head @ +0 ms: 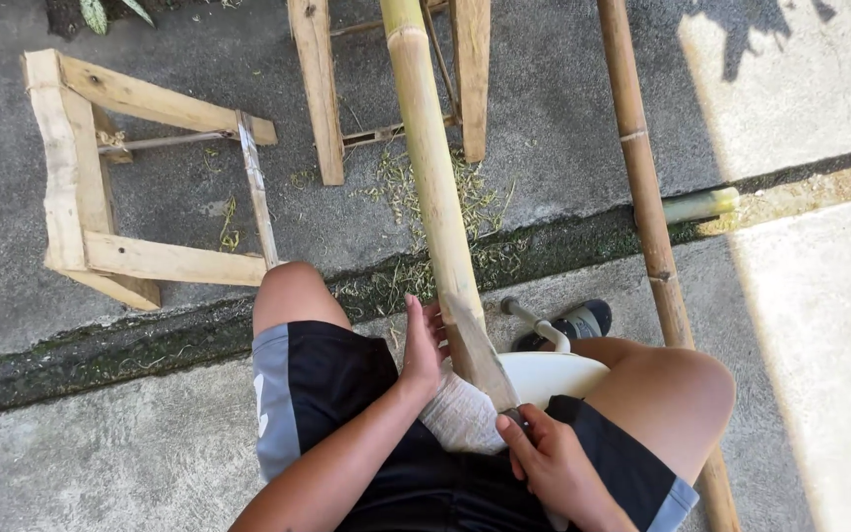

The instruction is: Scraping the outer green layer from a bamboo pole using a knife.

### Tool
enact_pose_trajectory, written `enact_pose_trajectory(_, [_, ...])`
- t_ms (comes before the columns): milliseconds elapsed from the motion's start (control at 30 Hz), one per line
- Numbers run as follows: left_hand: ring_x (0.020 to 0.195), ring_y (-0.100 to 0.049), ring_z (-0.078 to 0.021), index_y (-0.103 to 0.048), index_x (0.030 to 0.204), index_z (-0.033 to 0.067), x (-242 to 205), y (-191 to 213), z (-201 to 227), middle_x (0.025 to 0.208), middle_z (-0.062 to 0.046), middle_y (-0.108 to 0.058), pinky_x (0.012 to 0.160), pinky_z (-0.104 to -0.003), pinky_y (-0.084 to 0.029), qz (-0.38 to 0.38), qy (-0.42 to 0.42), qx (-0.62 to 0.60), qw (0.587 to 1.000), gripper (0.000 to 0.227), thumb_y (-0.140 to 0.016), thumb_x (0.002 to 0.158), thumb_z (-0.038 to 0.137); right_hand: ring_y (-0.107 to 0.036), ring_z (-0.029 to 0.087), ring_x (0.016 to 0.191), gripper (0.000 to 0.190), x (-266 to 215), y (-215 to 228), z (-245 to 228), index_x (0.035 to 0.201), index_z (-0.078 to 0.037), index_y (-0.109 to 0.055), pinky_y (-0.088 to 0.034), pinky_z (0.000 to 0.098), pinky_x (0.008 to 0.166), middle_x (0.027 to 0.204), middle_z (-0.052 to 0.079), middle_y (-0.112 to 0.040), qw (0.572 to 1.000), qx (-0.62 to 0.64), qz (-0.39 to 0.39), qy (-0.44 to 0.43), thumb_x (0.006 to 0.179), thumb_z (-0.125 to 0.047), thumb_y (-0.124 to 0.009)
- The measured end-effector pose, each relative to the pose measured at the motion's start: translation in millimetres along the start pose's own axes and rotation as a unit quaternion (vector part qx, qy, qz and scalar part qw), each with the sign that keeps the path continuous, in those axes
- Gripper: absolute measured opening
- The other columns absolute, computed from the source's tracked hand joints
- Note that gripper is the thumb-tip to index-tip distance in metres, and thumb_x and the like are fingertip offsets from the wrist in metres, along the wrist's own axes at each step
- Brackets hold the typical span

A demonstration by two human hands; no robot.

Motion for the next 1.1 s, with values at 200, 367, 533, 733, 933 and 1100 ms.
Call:
enact_pose_trajectory(200, [0.108, -0.067, -0.0241, -0.057, 0.133, 0.0, 9, -11, 1, 0.113, -0.012, -0.072, 0.1, -0.042, -0.05, 0.008, 0.018, -0.162, 0.987, 0.1, -0.025, 0.088, 0.084, -0.064, 0.016, 0.045, 0.045, 32, 25, -27, 0.097, -0.007, -0.07, -0.054, 0.033, 0.048, 0.057, 0.005, -0.066, 0.973, -0.222, -0.06, -0.004, 0.101, -0.047, -0.049])
enact_pose_trajectory(367, [0.098, -0.069, -0.0262, -0.058, 0.123, 0.0012, 19, -10, -1, 0.104, -0.014, -0.07, 0.093, -0.045, -0.054, 0.062, 0.04, -0.166, 0.983, 0.093, -0.035, 0.087, 0.084, -0.066, 0.023, 0.043, 0.049, 55, 24, -47, 0.099, -0.005, -0.068, -0.055, 0.0383, 0.05, 0.059, 0.012, -0.065, 0.956, -0.287, -0.05, -0.028, 0.101, -0.049, -0.049])
enact_pose_trajectory(533, [0.094, -0.07, -0.0241, -0.058, 0.119, 0.0032, 32, -4, -4, 0.1, -0.013, -0.068, 0.091, -0.042, -0.055, 0.103, 0.041, -0.138, 0.984, 0.083, -0.045, 0.089, 0.08, -0.071, 0.028, 0.05, 0.06, 57, 30, -59, 0.093, -0.001, -0.067, -0.06, 0.0434, 0.056, 0.062, 0.015, -0.068, 0.934, -0.353, -0.041, -0.04, 0.094, -0.061, -0.058])
enact_pose_trajectory(733, [0.092, -0.07, -0.0234, -0.064, 0.116, 0.0027, 27, -9, 4, 0.098, -0.013, -0.071, 0.089, -0.041, -0.055, 0.061, 0.018, -0.164, 0.984, 0.081, -0.042, 0.091, 0.077, -0.073, 0.039, 0.074, 0.077, 58, 33, -76, 0.069, -0.002, -0.072, -0.056, 0.0527, 0.071, 0.073, 0.016, -0.068, 0.874, -0.482, 0.011, 0.069, 0.091, -0.071, -0.048])
enact_pose_trajectory(933, [0.094, -0.07, -0.0232, -0.066, 0.113, 0.0014, 44, -12, 4, 0.098, -0.012, -0.072, 0.091, -0.042, -0.054, 0.092, 0.025, -0.185, 0.978, 0.079, -0.045, 0.091, 0.075, -0.074, 0.038, 0.077, 0.073, 58, 31, -81, 0.072, -0.005, -0.072, -0.058, 0.0511, 0.076, 0.074, 0.02, -0.072, 0.854, -0.519, 0.008, 0.041, 0.097, -0.067, -0.042])
enact_pose_trajectory(1100, [0.089, -0.068, -0.0218, -0.072, 0.101, -0.001, 58, 0, -11, 0.094, -0.011, -0.072, 0.088, -0.04, -0.053, 0.188, 0.049, -0.154, 0.969, 0.077, -0.051, 0.088, 0.072, -0.074, 0.038, 0.076, 0.074, 66, 32, -73, 0.072, -0.004, -0.071, -0.058, 0.0511, 0.076, 0.073, 0.021, -0.073, 0.851, -0.522, 0.008, 0.054, 0.099, -0.066, -0.04])
Point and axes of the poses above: each hand's wrist, its own x-axis towards the middle knuckle, its own y-axis out of the back of the hand, z = x × y, the point moved 6 cm from there along x, towards the middle knuckle
